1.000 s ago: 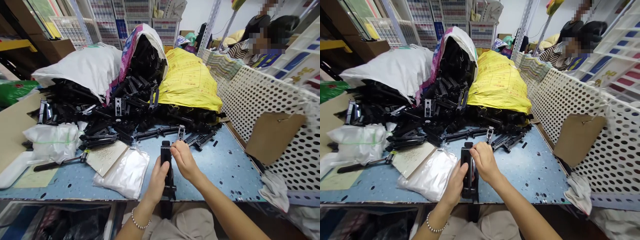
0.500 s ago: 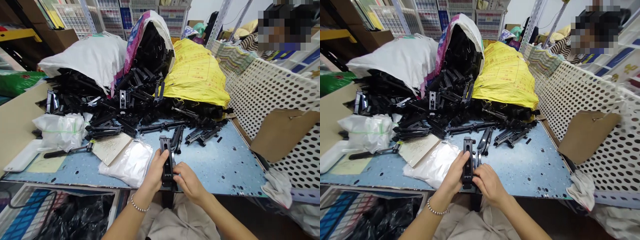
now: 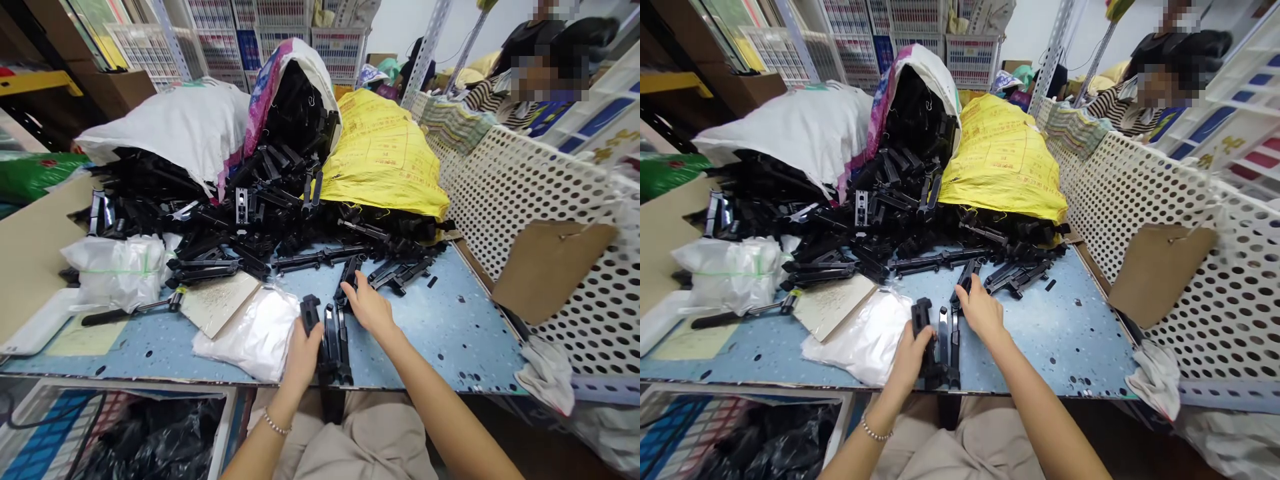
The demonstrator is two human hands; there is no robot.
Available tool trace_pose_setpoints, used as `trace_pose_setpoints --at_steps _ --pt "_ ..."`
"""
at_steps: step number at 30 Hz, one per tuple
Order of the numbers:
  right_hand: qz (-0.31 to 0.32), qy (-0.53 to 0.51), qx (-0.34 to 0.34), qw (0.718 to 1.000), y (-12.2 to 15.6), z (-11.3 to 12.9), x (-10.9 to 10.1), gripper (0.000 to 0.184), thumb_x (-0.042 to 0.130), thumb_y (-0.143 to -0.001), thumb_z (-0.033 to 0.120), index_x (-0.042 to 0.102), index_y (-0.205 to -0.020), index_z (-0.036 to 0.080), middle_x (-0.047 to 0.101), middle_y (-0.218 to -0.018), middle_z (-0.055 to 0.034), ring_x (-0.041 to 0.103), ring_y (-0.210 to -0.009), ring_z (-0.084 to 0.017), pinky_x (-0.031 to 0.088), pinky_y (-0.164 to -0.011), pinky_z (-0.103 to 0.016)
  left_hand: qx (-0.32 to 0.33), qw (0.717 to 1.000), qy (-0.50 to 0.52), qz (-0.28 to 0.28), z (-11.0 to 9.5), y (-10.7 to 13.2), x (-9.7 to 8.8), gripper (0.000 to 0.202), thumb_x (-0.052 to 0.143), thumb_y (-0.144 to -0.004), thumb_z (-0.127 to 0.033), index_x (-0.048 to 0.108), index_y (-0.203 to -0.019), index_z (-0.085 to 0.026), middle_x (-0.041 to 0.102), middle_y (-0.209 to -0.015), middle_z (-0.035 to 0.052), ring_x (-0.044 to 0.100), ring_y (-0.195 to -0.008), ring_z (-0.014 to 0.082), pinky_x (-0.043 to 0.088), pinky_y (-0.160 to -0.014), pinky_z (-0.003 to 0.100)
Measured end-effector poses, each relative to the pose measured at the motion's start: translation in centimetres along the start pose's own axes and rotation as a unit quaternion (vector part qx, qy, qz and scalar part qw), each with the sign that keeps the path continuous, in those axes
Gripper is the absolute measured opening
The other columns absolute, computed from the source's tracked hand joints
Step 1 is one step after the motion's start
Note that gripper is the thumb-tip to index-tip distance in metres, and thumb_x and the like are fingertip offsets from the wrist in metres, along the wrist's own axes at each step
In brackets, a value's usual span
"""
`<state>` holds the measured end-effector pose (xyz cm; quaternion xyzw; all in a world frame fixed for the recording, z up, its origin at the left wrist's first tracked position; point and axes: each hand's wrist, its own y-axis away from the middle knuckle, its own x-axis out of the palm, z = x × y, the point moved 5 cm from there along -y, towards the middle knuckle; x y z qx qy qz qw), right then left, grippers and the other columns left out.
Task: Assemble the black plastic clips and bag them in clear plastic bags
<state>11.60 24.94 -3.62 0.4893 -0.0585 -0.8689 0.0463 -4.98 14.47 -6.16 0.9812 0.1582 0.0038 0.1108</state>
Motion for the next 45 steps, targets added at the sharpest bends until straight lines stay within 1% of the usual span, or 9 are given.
trace_pose_setpoints --at_steps 4,11,17,19,23,28,33,40,45 --pt "0.052 -0.076 0.066 0.994 -2.6 -0.1 0.4 0.072 0.048 -0.084 0.052 0.031 -0.142 0.013 0.066 -0.103 -0.0208 0.062 -0.099 -0.038 0.04 -0.086 -0.053 0.072 0.984 -0.162 0.017 0.2 0.7 0.7 0.033 0.049 -0.086 -0.03 0.057 -0.115 -0.016 0.062 -0.116 0.0132 0.054 -0.113 0.0288 0.038 -0.099 0.043" --pt "0.102 -0.3 0.018 0.948 -0.3 -1.6 -2.1 0.054 0.01 -0.09 0.037 0.045 -0.124 0.014 0.067 -0.081 -0.0085 0.066 -0.074 -0.022 0.052 -0.065 -0.035 0.133 0.956 -0.26 -0.023 -0.3 -0.2 -0.1 0.045 0.048 -0.087 -0.037 0.056 -0.126 -0.015 0.057 -0.124 0.0176 0.046 -0.122 0.0345 0.032 -0.105 0.052" --pt "0.34 -0.577 -0.025 0.742 8.9 1.1 0.6 0.058 0.013 -0.09 0.052 0.059 -0.087 0.017 0.06 -0.068 -0.0065 0.056 -0.053 -0.018 0.049 -0.055 -0.033 0.058 0.98 0.108 0.158 -4.6 0.6 3.3 0.063 0.038 -0.089 -0.06 0.039 -0.14 -0.022 0.053 -0.134 0.0137 0.05 -0.123 0.0281 0.039 -0.104 0.046" --pt "0.337 -0.534 -0.056 0.773 10.4 1.6 0.4 0.048 0.023 -0.092 0.051 0.058 -0.083 0.018 0.061 -0.07 -0.0057 0.058 -0.059 -0.019 0.049 -0.058 -0.033 -0.011 0.95 0.238 0.2 -6.1 1.5 4.1 0.069 0.033 -0.089 -0.065 0.032 -0.142 -0.021 0.065 -0.114 0.0127 0.065 -0.096 0.0253 0.051 -0.085 0.041" --pt "0.063 -0.337 -0.198 0.918 9.0 1.7 -4.4 0.03 0.037 -0.096 0.045 0.056 -0.096 0.022 0.061 -0.086 -0.0056 0.057 -0.079 -0.02 0.048 -0.073 -0.035 -0.056 0.967 0.192 0.159 -7.7 3.4 3.5 0.074 0.047 -0.082 -0.068 0.03 -0.14 -0.024 0.068 -0.088 0.0056 0.065 -0.068 0.0199 0.051 -0.058 0.03" --pt "-0.13 -0.1 -0.426 0.89 8.4 3.8 -7.5 0.018 0.046 -0.095 0.034 0.051 -0.109 0.024 0.059 -0.097 -0.0092 0.054 -0.088 -0.024 0.046 -0.078 -0.04 0.034 0.988 0.071 0.136 -8.3 4.9 2.5 0.051 0.044 -0.091 -0.055 0.032 -0.13 -0.025 0.057 -0.12 0.0102 0.062 -0.1 0.0218 0.051 -0.082 0.033" --pt "-0.135 -0.127 -0.488 0.853 8.0 3.8 -5.3 0.015 0.042 -0.097 0.032 0.051 -0.104 0.023 0.058 -0.084 -0.006 0.051 -0.075 -0.021 0.045 -0.066 -0.035 0.113 0.987 -0.077 0.086 -8.2 5.8 2.1 0.042 0.045 -0.092 -0.042 0.036 -0.126 -0.019 0.056 -0.12 0.0156 0.057 -0.109 0.0283 0.045 -0.09 0.041" --pt "-0.012 -0.318 -0.281 0.905 7.4 1.5 -2.9 0.033 0.027 -0.1 0.041 0.048 -0.082 0.023 0.05 -0.07 -0.0006 0.049 -0.063 -0.016 0.043 -0.058 -0.03 0.103 0.989 -0.077 0.079 -7.4 4.5 1.3 0.038 0.048 -0.091 -0.041 0.037 -0.122 -0.02 0.057 -0.112 0.0121 0.06 -0.1 0.0257 0.046 -0.086 0.04" --pt "0.025 -0.095 -0.459 0.883 12.4 3.2 -1.9 0.031 0.04 -0.095 0.047 0.054 -0.093 0.02 0.058 -0.081 -0.0066 0.048 -0.072 -0.021 0.039 -0.064 -0.035 0.027 0.996 0.063 0.054 -7.2 2.6 0.6 0.04 0.048 -0.091 -0.049 0.035 -0.119 -0.024 0.055 -0.095 0.0021 0.06 -0.07 0.0147 0.051 -0.066 0.03"
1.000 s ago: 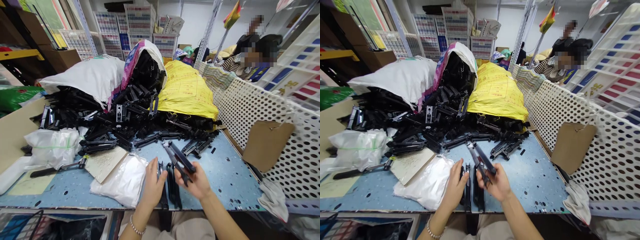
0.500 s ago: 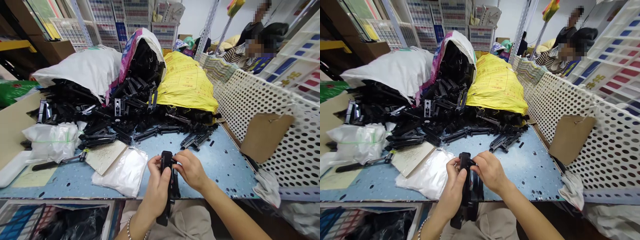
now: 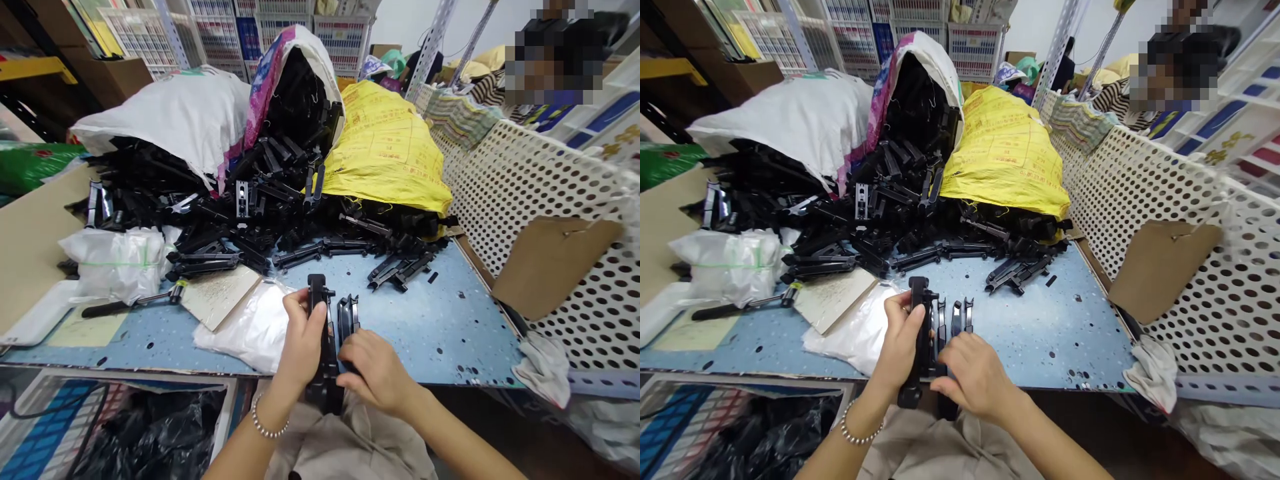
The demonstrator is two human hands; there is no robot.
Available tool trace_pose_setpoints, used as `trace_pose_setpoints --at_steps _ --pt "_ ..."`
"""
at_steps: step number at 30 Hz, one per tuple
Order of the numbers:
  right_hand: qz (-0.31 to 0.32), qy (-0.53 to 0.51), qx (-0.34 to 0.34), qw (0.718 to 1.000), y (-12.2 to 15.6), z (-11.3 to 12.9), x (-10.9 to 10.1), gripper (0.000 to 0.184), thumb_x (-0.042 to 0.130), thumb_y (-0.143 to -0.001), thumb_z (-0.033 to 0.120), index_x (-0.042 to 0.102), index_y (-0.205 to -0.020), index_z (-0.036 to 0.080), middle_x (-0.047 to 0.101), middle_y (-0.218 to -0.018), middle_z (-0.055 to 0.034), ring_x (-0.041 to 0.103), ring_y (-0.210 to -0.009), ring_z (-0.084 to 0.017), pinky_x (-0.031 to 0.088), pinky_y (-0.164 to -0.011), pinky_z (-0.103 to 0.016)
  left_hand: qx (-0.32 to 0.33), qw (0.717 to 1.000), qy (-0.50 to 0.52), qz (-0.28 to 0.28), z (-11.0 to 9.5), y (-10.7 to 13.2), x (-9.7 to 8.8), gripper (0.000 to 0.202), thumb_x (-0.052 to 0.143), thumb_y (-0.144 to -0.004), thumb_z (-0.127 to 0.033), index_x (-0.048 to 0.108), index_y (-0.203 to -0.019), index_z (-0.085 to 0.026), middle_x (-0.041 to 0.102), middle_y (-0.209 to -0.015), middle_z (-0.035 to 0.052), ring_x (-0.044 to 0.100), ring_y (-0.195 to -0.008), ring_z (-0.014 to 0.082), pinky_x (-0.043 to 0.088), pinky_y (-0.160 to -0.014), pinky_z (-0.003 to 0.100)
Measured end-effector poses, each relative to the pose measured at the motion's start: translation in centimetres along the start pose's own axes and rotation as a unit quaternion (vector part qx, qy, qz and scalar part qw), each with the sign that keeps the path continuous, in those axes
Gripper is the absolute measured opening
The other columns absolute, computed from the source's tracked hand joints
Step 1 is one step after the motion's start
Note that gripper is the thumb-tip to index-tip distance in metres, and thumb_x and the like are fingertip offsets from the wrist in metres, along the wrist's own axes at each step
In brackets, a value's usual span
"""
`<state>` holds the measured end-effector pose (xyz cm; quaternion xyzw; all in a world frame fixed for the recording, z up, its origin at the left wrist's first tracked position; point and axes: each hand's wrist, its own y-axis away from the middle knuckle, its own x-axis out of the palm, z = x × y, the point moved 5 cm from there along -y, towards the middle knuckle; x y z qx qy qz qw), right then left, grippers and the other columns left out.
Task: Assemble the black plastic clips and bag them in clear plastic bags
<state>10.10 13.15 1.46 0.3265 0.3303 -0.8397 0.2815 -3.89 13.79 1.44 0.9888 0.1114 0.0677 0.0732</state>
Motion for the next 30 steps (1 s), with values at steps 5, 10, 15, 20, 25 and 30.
trace_pose_setpoints --at_steps 5,10,15,20,25,30 --pt "0.0 0.036 -0.003 0.999 0.0 0.6 2.2 0.024 0.035 -0.098 0.026 0.052 -0.082 0.02 0.055 -0.074 -0.0048 0.047 -0.069 -0.019 0.039 -0.063 -0.032 -0.011 0.999 0.034 -0.011 1.1 -0.7 -0.1 0.046 0.058 -0.084 -0.05 0.037 -0.118 -0.025 0.053 -0.101 0.0021 0.06 -0.063 0.0118 0.052 -0.062 0.029" --pt "-0.027 0.087 0.181 0.979 -0.9 -6.9 -0.8 0.022 0.037 -0.097 0.023 0.058 -0.092 0.022 0.062 -0.087 -0.0043 0.056 -0.082 -0.018 0.047 -0.074 -0.029 -0.041 0.993 -0.063 -0.086 4.6 -2.6 -4.3 0.045 0.058 -0.083 -0.045 0.043 -0.117 -0.02 0.06 -0.103 0.0063 0.065 -0.084 0.0221 0.053 -0.081 0.042" --pt "-0.15 0.217 0.324 0.908 -0.3 -15.1 -6.6 0.034 0.044 -0.082 0.006 0.061 -0.109 0.017 0.054 -0.122 -0.0182 0.038 -0.122 -0.038 0.035 -0.095 -0.059 0.012 0.983 -0.166 -0.083 8.0 -3.3 -3.7 0.039 0.047 -0.087 -0.03 0.05 -0.123 -0.017 0.054 -0.132 0.0134 0.045 -0.129 0.0272 0.029 -0.112 0.047" --pt "-0.189 0.2 0.319 0.907 2.7 -17.3 -10.0 0.023 0.053 -0.081 0.017 0.063 -0.101 0.02 0.058 -0.12 -0.0123 0.046 -0.119 -0.032 0.041 -0.097 -0.053 0.068 0.969 -0.228 -0.072 8.4 -1.9 -1.0 0.055 0.043 -0.089 -0.025 0.034 -0.142 -0.013 0.028 -0.153 0.0164 0.021 -0.143 0.0252 0.016 -0.118 0.045" --pt "-0.352 -0.021 0.318 0.88 6.6 -13.6 -12.3 0.033 0.057 -0.086 0.034 0.054 -0.116 0.022 0.057 -0.127 -0.0123 0.055 -0.116 -0.029 0.047 -0.095 -0.05 0.102 0.984 -0.131 -0.058 5.1 -0.3 0.7 0.049 0.052 -0.089 -0.036 0.045 -0.135 -0.02 0.039 -0.145 0.0128 0.032 -0.138 0.026 0.02 -0.117 0.045" --pt "-0.327 -0.294 0.231 0.868 5.7 -5.8 -6.8 0.026 0.057 -0.09 0.029 0.054 -0.115 0.027 0.058 -0.129 -0.0102 0.056 -0.12 -0.027 0.054 -0.092 -0.043 -0.074 0.953 0.251 0.149 3.1 0.6 7.2 0.066 0.06 -0.081 -0.058 0.045 -0.134 -0.021 0.055 -0.133 0.0135 0.049 -0.126 0.0279 0.035 -0.108 0.044"
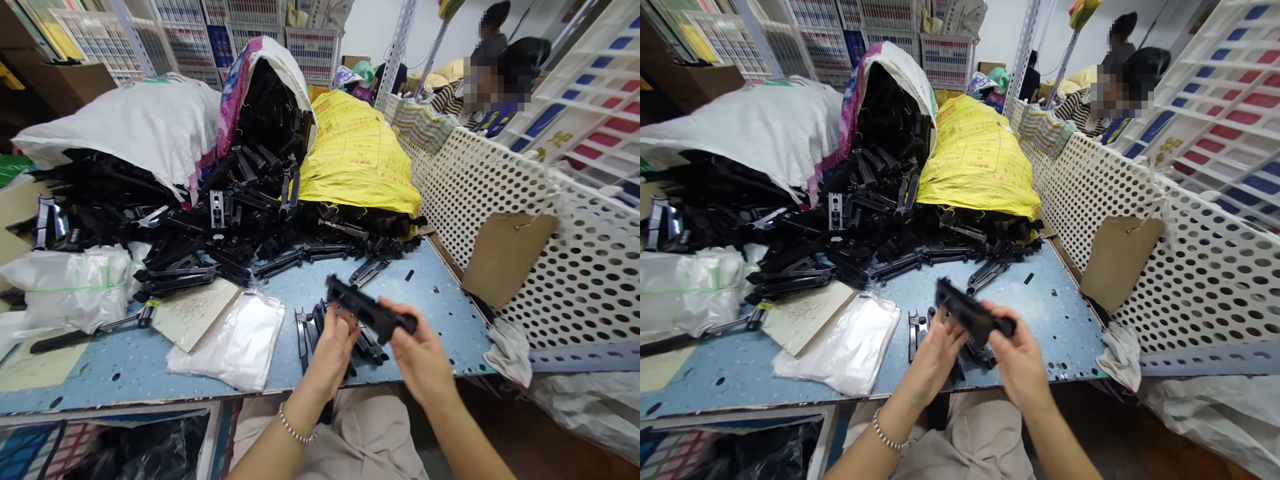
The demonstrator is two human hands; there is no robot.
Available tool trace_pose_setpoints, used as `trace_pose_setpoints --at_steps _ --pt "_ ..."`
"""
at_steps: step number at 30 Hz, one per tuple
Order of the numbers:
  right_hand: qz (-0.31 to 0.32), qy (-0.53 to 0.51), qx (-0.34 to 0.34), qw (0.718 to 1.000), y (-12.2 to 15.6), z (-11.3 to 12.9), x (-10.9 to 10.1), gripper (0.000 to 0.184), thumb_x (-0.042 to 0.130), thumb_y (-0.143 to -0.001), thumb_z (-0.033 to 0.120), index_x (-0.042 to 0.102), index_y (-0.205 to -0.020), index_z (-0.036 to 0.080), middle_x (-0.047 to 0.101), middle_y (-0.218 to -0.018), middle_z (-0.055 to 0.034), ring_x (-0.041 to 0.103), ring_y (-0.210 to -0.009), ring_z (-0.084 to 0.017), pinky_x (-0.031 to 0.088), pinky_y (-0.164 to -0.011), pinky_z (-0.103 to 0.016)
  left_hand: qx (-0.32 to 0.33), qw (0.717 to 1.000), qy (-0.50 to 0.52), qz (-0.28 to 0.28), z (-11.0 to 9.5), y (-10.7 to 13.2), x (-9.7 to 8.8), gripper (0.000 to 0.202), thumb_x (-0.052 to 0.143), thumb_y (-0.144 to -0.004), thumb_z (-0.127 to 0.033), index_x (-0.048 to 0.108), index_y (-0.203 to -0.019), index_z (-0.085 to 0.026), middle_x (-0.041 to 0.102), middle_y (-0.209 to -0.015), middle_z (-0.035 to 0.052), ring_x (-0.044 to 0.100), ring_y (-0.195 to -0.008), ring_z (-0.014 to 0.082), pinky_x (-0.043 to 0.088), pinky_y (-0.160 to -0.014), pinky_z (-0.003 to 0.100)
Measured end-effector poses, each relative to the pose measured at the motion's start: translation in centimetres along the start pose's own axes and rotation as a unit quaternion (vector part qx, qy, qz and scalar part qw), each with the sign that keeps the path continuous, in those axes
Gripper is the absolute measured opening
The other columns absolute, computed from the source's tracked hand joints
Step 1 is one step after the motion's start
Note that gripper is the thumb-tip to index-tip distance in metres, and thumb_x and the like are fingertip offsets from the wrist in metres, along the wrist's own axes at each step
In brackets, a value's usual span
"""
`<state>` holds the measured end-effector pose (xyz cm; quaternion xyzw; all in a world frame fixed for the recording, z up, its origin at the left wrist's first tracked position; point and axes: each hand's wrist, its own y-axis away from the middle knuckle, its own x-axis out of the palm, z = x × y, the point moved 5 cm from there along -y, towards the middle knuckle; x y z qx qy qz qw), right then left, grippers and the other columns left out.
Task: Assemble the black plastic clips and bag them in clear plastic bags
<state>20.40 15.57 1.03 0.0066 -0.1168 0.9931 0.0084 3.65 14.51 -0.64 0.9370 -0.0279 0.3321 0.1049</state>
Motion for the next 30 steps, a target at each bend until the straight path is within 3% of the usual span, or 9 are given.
trace_pose_setpoints --at_steps 3,7,10,12,14,17,20,25,30 --pt "0.102 0.103 -0.102 0.984 2.3 2.4 3.7 0.032 0.056 -0.089 0.017 0.053 -0.119 0.026 0.056 -0.132 -0.0103 0.05 -0.127 -0.027 0.051 -0.099 -0.043 -0.053 0.992 0.115 -0.007 -0.6 0.2 1.2 0.062 0.066 -0.079 -0.053 0.048 -0.13 -0.021 0.062 -0.12 0.0111 0.059 -0.113 0.026 0.044 -0.098 0.041" --pt "0.279 0.266 -0.286 0.877 3.2 6.5 7.2 0.038 0.047 -0.091 0.006 0.054 -0.125 0.022 0.058 -0.13 -0.01 0.035 -0.138 -0.026 0.036 -0.112 -0.049 -0.087 0.989 0.105 -0.048 -2.4 1.4 0.0 0.058 0.072 -0.078 -0.043 0.046 -0.127 -0.026 0.065 -0.111 0.005 0.065 -0.092 0.0178 0.051 -0.08 0.029" --pt "0.407 0.27 -0.29 0.823 2.9 8.1 8.3 0.033 0.051 -0.093 0.017 0.053 -0.126 0.018 0.059 -0.128 -0.0125 0.042 -0.133 -0.025 0.039 -0.11 -0.044 -0.096 0.991 0.034 -0.091 -3.2 2.0 -1.3 0.049 0.072 -0.076 -0.045 0.054 -0.114 -0.02 0.067 -0.094 0.0038 0.066 -0.078 0.0168 0.051 -0.068 0.025" --pt "0.39 0.221 -0.264 0.854 1.6 8.2 7.9 0.032 0.05 -0.095 0.028 0.052 -0.125 0.018 0.062 -0.122 -0.0121 0.054 -0.121 -0.022 0.048 -0.101 -0.038 -0.107 0.989 -0.017 -0.099 -3.3 2.4 -1.8 0.05 0.067 -0.077 -0.052 0.056 -0.11 -0.017 0.068 -0.081 0.004 0.066 -0.068 0.0174 0.05 -0.059 0.025" --pt "0.287 0.243 -0.253 0.891 -0.4 7.2 7.1 0.032 0.048 -0.095 0.035 0.051 -0.123 0.019 0.064 -0.113 -0.012 0.06 -0.107 -0.022 0.053 -0.09 -0.038 -0.122 0.986 -0.071 -0.09 -3.3 2.9 -1.9 0.057 0.063 -0.077 -0.059 0.055 -0.113 -0.015 0.067 -0.07 0.0029 0.065 -0.059 0.0172 0.049 -0.053 0.024" --pt "0.165 0.367 -0.289 0.868 -2.8 4.4 6.9 0.026 0.047 -0.095 0.037 0.055 -0.11 0.018 0.062 -0.099 -0.0124 0.058 -0.092 -0.025 0.052 -0.077 -0.04 -0.142 0.981 -0.113 -0.074 -2.8 3.6 -1.4 0.067 0.062 -0.075 -0.063 0.047 -0.123 -0.019 0.065 -0.066 0.0002 0.063 -0.051 0.0156 0.049 -0.05 0.025" --pt "0.164 0.385 -0.331 0.846 -3.7 2.1 7.9 0.025 0.04 -0.097 0.038 0.056 -0.093 0.019 0.058 -0.079 -0.0076 0.053 -0.075 -0.022 0.048 -0.066 -0.036 -0.14 0.98 -0.126 -0.066 -2.2 3.5 -1.0 0.069 0.059 -0.076 -0.064 0.043 -0.127 -0.021 0.063 -0.065 -0.002 0.061 -0.048 0.0146 0.049 -0.048 0.025" --pt "0.201 0.332 -0.196 0.901 -2.8 0.8 8.4 0.032 0.03 -0.1 0.039 0.053 -0.086 0.021 0.055 -0.074 -0.0028 0.052 -0.069 -0.017 0.043 -0.062 -0.03 -0.076 0.979 -0.144 -0.127 -3.3 1.9 -2.9 0.055 0.062 -0.075 -0.061 0.052 -0.112 -0.021 0.065 -0.072 -0.0002 0.064 -0.058 0.0164 0.049 -0.051 0.024" --pt "0.295 0.361 -0.307 0.83 2.7 1.5 10.2 0.038 0.033 -0.097 0.05 0.055 -0.09 0.019 0.058 -0.082 -0.0073 0.047 -0.074 -0.021 0.039 -0.066 -0.036 -0.038 0.968 -0.192 -0.158 -5.0 1.6 -4.7 0.048 0.056 -0.08 -0.061 0.061 -0.097 -0.016 0.069 -0.086 0.0059 0.065 -0.07 0.0186 0.052 -0.065 0.029"
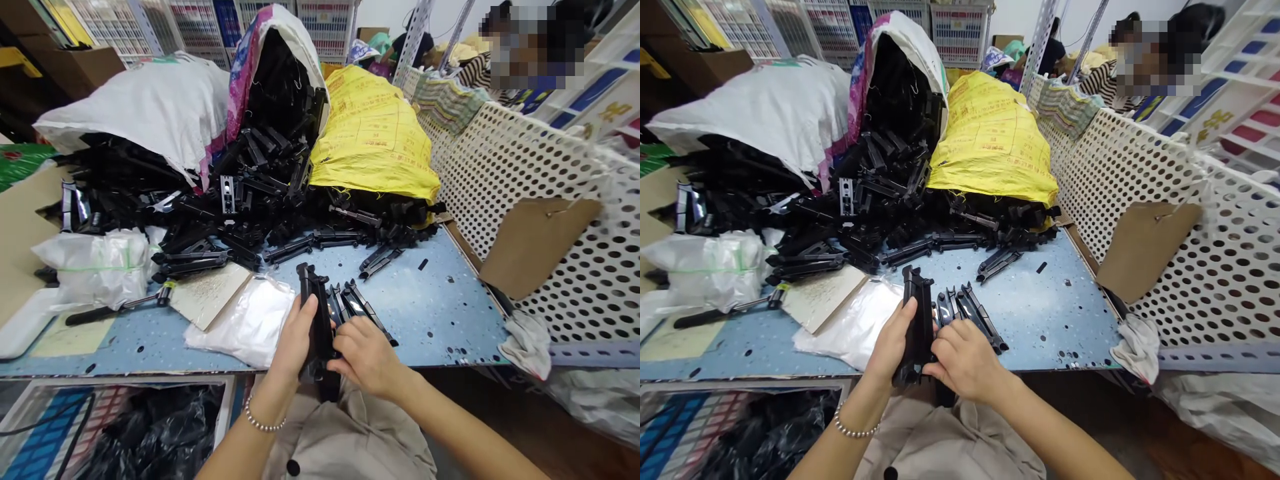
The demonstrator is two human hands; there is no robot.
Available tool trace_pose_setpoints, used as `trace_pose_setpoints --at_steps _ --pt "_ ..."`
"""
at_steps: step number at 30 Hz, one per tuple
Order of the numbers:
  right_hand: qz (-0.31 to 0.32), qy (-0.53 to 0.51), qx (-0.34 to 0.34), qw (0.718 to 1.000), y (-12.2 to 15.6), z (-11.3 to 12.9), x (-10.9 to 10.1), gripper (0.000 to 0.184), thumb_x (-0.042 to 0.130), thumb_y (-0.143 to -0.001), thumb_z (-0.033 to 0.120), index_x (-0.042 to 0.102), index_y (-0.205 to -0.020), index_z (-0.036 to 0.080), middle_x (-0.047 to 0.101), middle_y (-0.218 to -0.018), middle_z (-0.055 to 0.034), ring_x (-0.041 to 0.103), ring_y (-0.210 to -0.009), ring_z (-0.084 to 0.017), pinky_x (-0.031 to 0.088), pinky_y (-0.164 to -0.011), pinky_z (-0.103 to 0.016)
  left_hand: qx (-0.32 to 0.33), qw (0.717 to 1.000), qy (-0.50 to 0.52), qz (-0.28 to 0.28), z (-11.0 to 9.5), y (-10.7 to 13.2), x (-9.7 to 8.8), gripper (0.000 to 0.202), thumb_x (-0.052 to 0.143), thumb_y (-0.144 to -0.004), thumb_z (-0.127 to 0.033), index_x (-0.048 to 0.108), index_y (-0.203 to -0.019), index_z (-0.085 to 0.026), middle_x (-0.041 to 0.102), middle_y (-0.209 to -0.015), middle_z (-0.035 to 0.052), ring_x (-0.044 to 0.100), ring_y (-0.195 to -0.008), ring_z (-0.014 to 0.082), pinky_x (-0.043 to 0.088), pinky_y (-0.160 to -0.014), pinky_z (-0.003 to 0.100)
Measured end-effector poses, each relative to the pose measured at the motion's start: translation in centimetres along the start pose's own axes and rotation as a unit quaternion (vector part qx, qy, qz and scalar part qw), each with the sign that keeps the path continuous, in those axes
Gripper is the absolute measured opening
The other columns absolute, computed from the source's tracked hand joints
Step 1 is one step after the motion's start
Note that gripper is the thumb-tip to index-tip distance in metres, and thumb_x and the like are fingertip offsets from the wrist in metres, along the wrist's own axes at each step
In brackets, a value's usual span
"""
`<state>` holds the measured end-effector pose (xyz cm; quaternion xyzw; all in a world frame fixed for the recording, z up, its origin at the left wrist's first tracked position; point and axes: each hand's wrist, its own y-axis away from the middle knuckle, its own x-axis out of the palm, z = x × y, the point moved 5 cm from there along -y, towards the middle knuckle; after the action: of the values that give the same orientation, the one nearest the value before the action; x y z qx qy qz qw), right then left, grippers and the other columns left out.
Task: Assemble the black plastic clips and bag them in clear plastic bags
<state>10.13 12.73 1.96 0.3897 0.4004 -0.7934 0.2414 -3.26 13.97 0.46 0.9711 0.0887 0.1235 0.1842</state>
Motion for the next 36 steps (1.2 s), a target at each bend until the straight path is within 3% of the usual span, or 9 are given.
trace_pose_setpoints --at_steps 6,11,15,20,24,27,29,32,36 --pt "0.074 0.024 0.018 0.997 0.6 -0.2 2.2 0.037 0.031 -0.099 0.042 0.055 -0.083 0.019 0.055 -0.076 -0.0044 0.045 -0.072 -0.02 0.037 -0.066 -0.035 0.095 0.991 -0.084 -0.034 1.1 -0.4 -3.1 0.041 0.059 -0.084 -0.049 0.063 -0.111 -0.018 0.067 -0.11 0.0082 0.059 -0.108 0.0264 0.046 -0.095 0.037" --pt "0.044 0.118 0.214 0.969 -0.4 -11.2 -0.4 0.032 0.031 -0.094 0.014 0.057 -0.112 0.017 0.061 -0.112 -0.0113 0.051 -0.102 -0.022 0.043 -0.085 -0.036 0.111 0.979 -0.134 -0.104 5.0 -2.4 -6.2 0.047 0.056 -0.085 -0.044 0.055 -0.125 -0.019 0.056 -0.133 0.0111 0.046 -0.129 0.0283 0.033 -0.11 0.043" --pt "0.05 0.146 0.232 0.96 -1.4 -18.3 -1.8 0.049 0.034 -0.083 0.0 0.055 -0.124 0.016 0.058 -0.125 -0.0136 0.043 -0.119 -0.026 0.038 -0.095 -0.043 0.13 0.974 -0.171 -0.07 7.5 -3.1 -3.6 0.054 0.049 -0.089 -0.038 0.041 -0.139 -0.017 0.036 -0.151 0.0111 0.029 -0.141 0.023 0.015 -0.118 0.039" --pt "0.068 0.143 0.198 0.967 -1.1 -20.8 -3.6 0.037 0.043 -0.083 0.005 0.068 -0.105 0.021 0.067 -0.107 -0.0101 0.05 -0.107 -0.026 0.038 -0.095 -0.044 0.191 0.947 -0.249 -0.068 7.5 -3.2 -1.1 0.055 0.043 -0.09 -0.025 0.035 -0.143 -0.018 0.03 -0.153 0.0116 0.023 -0.143 0.0225 0.012 -0.119 0.044" --pt "0.006 0.153 0.212 0.965 0.5 -19.8 -6.7 0.039 0.037 -0.089 0.011 0.06 -0.119 0.02 0.061 -0.114 -0.0126 0.05 -0.11 -0.027 0.042 -0.094 -0.043 0.216 0.934 -0.274 -0.083 6.1 -2.5 -1.2 0.052 0.043 -0.09 -0.024 0.037 -0.142 -0.021 0.032 -0.152 0.0114 0.024 -0.143 0.0244 0.015 -0.118 0.049" --pt "-0.106 0.105 0.237 0.96 1.5 -15.8 -8.5 0.038 0.04 -0.092 0.021 0.05 -0.128 0.021 0.056 -0.117 -0.0137 0.05 -0.112 -0.029 0.043 -0.095 -0.047 0.252 0.925 -0.275 -0.068 3.9 -1.0 0.0 0.053 0.048 -0.09 -0.03 0.037 -0.142 -0.023 0.03 -0.153 0.0103 0.021 -0.143 0.0258 0.013 -0.118 0.05" --pt "-0.145 -0.009 0.247 0.958 1.6 -12.0 -8.1 0.035 0.046 -0.092 0.028 0.049 -0.127 0.024 0.058 -0.113 -0.0105 0.055 -0.107 -0.027 0.047 -0.091 -0.043 0.263 0.931 -0.252 -0.001 2.5 0.0 1.9 0.064 0.057 -0.087 -0.035 0.033 -0.145 -0.025 0.027 -0.155 0.009 0.018 -0.144 0.0267 0.012 -0.119 0.048" --pt "-0.093 -0.166 0.268 0.944 1.2 -7.0 -5.8 0.031 0.05 -0.093 0.034 0.048 -0.123 0.026 0.061 -0.106 -0.006 0.061 -0.093 -0.021 0.054 -0.077 -0.034 0.22 0.951 -0.18 0.121 1.3 1.1 4.3 0.075 0.064 -0.084 -0.039 0.027 -0.148 -0.025 0.027 -0.155 0.009 0.022 -0.143 0.0289 0.015 -0.118 0.047" --pt "-0.098 -0.085 0.235 0.963 0.8 -4.6 -5.0 0.021 0.052 -0.092 0.037 0.052 -0.107 0.022 0.059 -0.087 -0.0043 0.058 -0.076 -0.019 0.051 -0.067 -0.032 0.102 0.978 -0.098 0.152 1.6 1.7 4.3 0.063 0.053 -0.09 -0.042 0.032 -0.146 -0.024 0.029 -0.155 0.007 0.021 -0.144 0.0285 0.016 -0.118 0.045"
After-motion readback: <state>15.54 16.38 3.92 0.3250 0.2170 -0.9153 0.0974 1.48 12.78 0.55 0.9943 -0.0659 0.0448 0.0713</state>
